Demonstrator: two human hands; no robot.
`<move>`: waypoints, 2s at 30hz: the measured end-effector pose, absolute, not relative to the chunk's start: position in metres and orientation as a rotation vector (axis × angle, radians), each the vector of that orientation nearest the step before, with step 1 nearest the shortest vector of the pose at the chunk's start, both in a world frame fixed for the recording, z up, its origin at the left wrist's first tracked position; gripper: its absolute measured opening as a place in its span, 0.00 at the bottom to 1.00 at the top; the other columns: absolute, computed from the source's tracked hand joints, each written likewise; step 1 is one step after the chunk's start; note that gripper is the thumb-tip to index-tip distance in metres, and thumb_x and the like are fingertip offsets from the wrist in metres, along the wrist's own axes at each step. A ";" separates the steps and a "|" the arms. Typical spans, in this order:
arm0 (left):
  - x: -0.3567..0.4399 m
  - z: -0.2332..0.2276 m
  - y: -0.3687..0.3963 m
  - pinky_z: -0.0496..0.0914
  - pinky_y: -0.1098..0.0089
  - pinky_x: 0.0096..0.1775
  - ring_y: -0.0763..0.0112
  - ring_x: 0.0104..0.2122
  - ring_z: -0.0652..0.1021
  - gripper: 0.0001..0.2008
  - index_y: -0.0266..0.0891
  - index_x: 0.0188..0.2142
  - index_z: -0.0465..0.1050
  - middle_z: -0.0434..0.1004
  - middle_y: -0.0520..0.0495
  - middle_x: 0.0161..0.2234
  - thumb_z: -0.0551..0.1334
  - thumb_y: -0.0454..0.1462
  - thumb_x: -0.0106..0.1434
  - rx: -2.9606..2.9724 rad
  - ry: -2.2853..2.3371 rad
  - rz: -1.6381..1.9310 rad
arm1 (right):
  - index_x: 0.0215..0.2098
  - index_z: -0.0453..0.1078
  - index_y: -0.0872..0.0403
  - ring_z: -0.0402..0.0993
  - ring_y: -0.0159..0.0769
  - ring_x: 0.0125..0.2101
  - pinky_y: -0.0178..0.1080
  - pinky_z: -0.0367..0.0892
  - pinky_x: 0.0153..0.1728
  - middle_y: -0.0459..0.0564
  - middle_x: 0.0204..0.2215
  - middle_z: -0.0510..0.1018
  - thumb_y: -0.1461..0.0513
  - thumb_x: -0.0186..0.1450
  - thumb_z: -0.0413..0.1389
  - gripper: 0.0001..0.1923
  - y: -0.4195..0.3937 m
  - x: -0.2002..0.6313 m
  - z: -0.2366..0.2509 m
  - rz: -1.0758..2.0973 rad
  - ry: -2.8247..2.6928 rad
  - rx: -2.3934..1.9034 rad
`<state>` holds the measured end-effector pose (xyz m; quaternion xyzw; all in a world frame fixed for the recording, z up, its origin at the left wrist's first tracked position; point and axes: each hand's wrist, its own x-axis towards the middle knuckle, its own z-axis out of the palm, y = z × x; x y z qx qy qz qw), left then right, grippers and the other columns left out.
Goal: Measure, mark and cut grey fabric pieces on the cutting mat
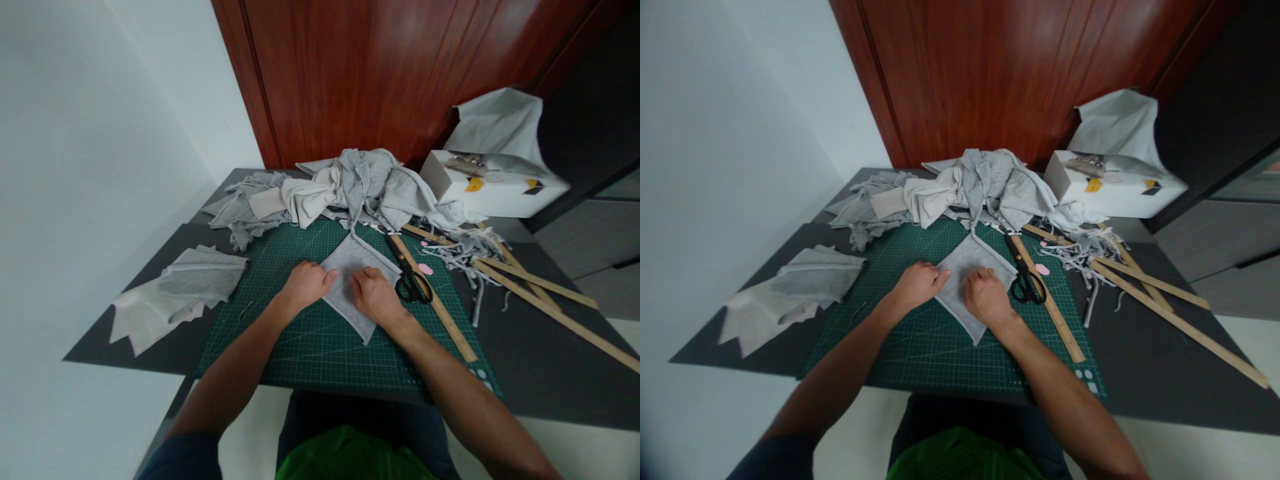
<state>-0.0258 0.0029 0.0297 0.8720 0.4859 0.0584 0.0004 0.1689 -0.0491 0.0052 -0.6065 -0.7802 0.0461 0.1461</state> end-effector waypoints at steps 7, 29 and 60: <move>-0.038 0.011 0.040 0.69 0.58 0.63 0.61 0.61 0.76 0.17 0.43 0.51 0.83 0.83 0.46 0.56 0.59 0.31 0.68 2.707 1.178 0.521 | 0.42 0.79 0.56 0.75 0.47 0.46 0.44 0.69 0.52 0.59 0.43 0.81 0.66 0.73 0.52 0.12 -0.051 0.173 0.007 0.244 -2.477 -1.521; -0.040 -0.008 0.046 0.57 0.37 0.66 0.45 0.72 0.59 0.26 0.52 0.71 0.65 0.58 0.48 0.75 0.48 0.46 0.77 2.466 1.791 0.211 | 0.50 0.78 0.56 0.69 0.52 0.50 0.50 0.64 0.49 0.60 0.46 0.81 0.59 0.75 0.54 0.14 -0.046 0.156 -0.005 0.217 -2.412 -1.408; -0.048 -0.006 0.049 0.52 0.35 0.68 0.38 0.71 0.58 0.27 0.43 0.68 0.67 0.63 0.36 0.71 0.50 0.50 0.76 2.335 2.112 0.259 | 0.38 0.75 0.54 0.71 0.45 0.45 0.45 0.60 0.47 0.51 0.36 0.80 0.70 0.65 0.58 0.07 -0.048 0.185 0.002 0.405 -2.448 -1.119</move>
